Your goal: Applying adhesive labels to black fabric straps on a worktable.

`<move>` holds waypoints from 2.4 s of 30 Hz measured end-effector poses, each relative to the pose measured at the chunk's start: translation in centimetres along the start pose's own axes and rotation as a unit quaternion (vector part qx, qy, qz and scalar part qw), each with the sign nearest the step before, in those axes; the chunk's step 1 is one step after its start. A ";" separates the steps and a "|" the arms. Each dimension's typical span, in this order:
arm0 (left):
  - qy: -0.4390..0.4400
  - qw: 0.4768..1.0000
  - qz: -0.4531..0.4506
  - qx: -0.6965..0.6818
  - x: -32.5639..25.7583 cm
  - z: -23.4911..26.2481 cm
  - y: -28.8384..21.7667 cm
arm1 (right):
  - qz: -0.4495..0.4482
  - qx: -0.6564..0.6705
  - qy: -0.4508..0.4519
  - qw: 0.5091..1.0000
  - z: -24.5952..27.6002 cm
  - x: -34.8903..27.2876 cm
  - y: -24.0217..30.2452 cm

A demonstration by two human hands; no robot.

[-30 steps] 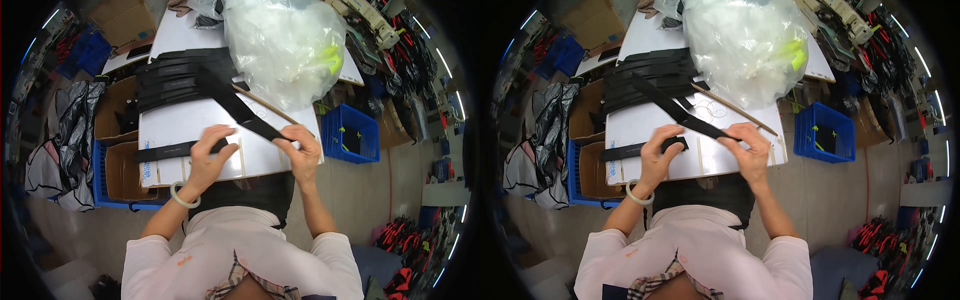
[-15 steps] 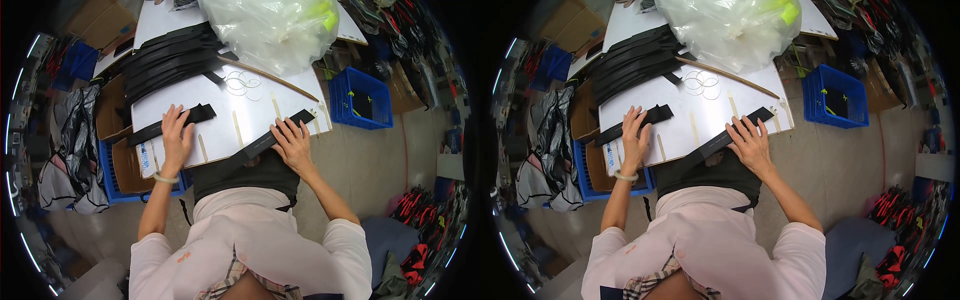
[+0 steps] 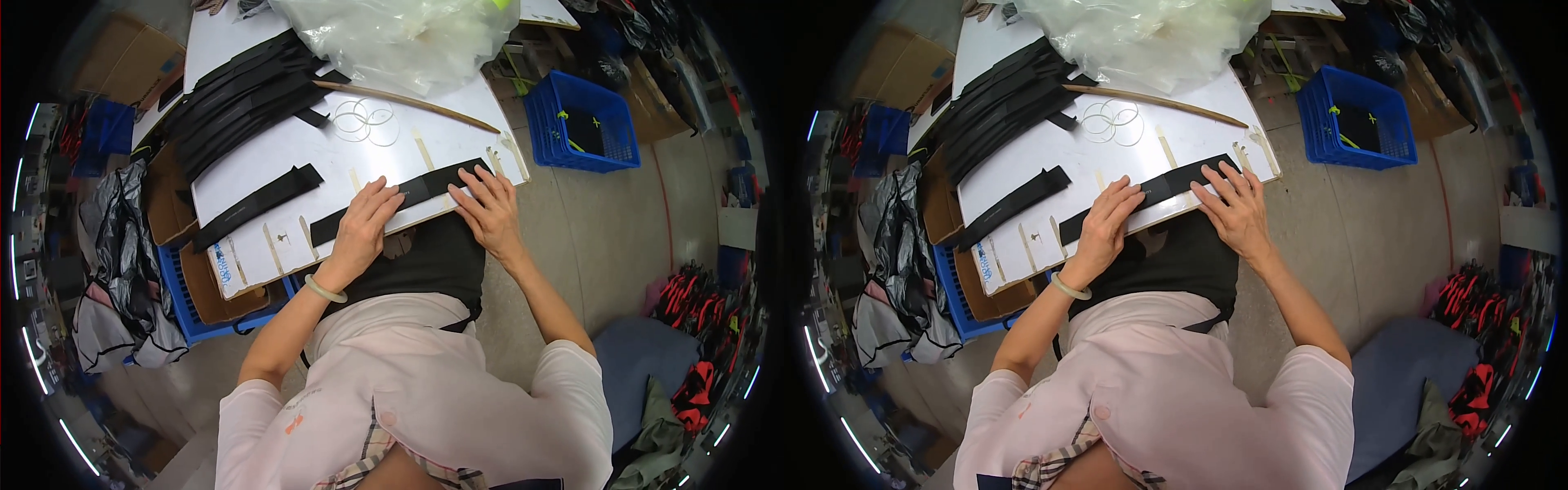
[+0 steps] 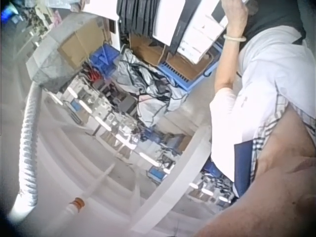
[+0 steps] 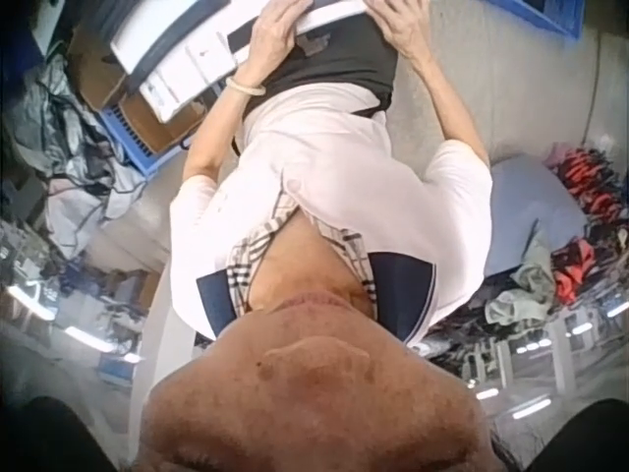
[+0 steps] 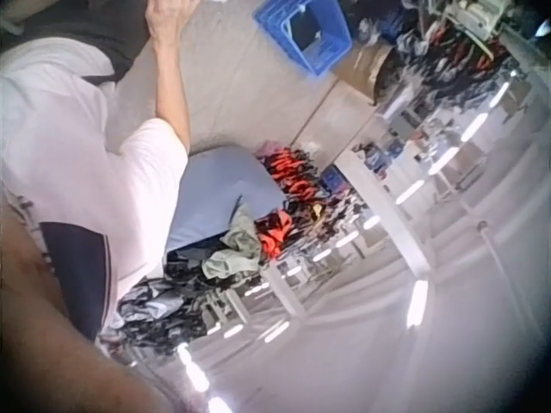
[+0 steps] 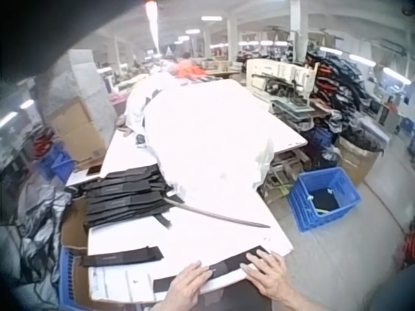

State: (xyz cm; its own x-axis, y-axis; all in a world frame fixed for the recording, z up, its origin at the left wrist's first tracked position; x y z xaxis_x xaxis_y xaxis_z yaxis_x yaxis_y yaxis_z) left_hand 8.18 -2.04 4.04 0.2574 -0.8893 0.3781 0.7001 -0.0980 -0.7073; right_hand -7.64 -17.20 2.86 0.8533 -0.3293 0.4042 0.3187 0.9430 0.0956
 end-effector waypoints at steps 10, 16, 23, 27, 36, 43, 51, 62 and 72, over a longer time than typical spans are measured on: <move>-0.031 0.999 0.016 0.035 0.5 -3.5 -1.7 | -0.017 0.000 -0.030 0.999 0.1 -1.0 -0.9; -0.017 0.990 -0.001 0.143 0.4 -4.7 -2.5 | -0.015 0.007 -0.037 0.999 -0.3 -1.3 -0.9; 0.026 0.985 0.033 0.164 -0.4 -6.6 -2.6 | -0.008 -0.002 -0.060 0.998 -1.0 -1.5 -1.1; 0.028 0.979 0.019 0.200 -0.5 -6.8 -2.3 | -0.011 -0.006 -0.068 0.998 -1.2 -1.7 -1.2; 0.024 0.982 0.013 0.188 -0.5 -6.5 -2.6 | -0.012 -0.002 -0.069 0.998 -0.7 -1.3 -0.9; 0.033 0.984 0.019 0.176 -0.3 -6.3 -2.9 | -0.017 0.008 -0.059 0.998 0.0 -0.2 -1.2; 0.041 0.981 0.020 0.187 -0.4 -6.1 -2.9 | -0.012 0.011 -0.046 0.999 -0.2 -0.4 -1.1; 0.047 0.982 0.024 0.184 -0.4 -6.0 -2.9 | -0.019 0.027 -0.050 0.998 -0.1 -0.2 -1.0; 0.036 0.980 0.018 0.193 -0.2 -6.1 -2.9 | -0.024 0.034 -0.057 0.998 0.7 1.5 0.1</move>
State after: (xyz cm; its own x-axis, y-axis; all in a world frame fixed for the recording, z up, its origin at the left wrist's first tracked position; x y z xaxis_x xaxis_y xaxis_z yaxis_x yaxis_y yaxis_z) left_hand 2.05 -4.34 2.40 0.2484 -0.9200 0.3032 0.8946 0.0978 -0.4360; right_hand -6.59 -17.58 4.11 0.7839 -0.3710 0.4979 0.3269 0.9283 0.1771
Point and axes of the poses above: each hand's wrist, its own x-axis towards the middle knuckle, its own z-axis out of the back of the hand, y = z × x, the point moved 5 cm from there along x, towards the middle knuckle, and after that the axes turned 13 degrees about -x, right-handed, at the moved point
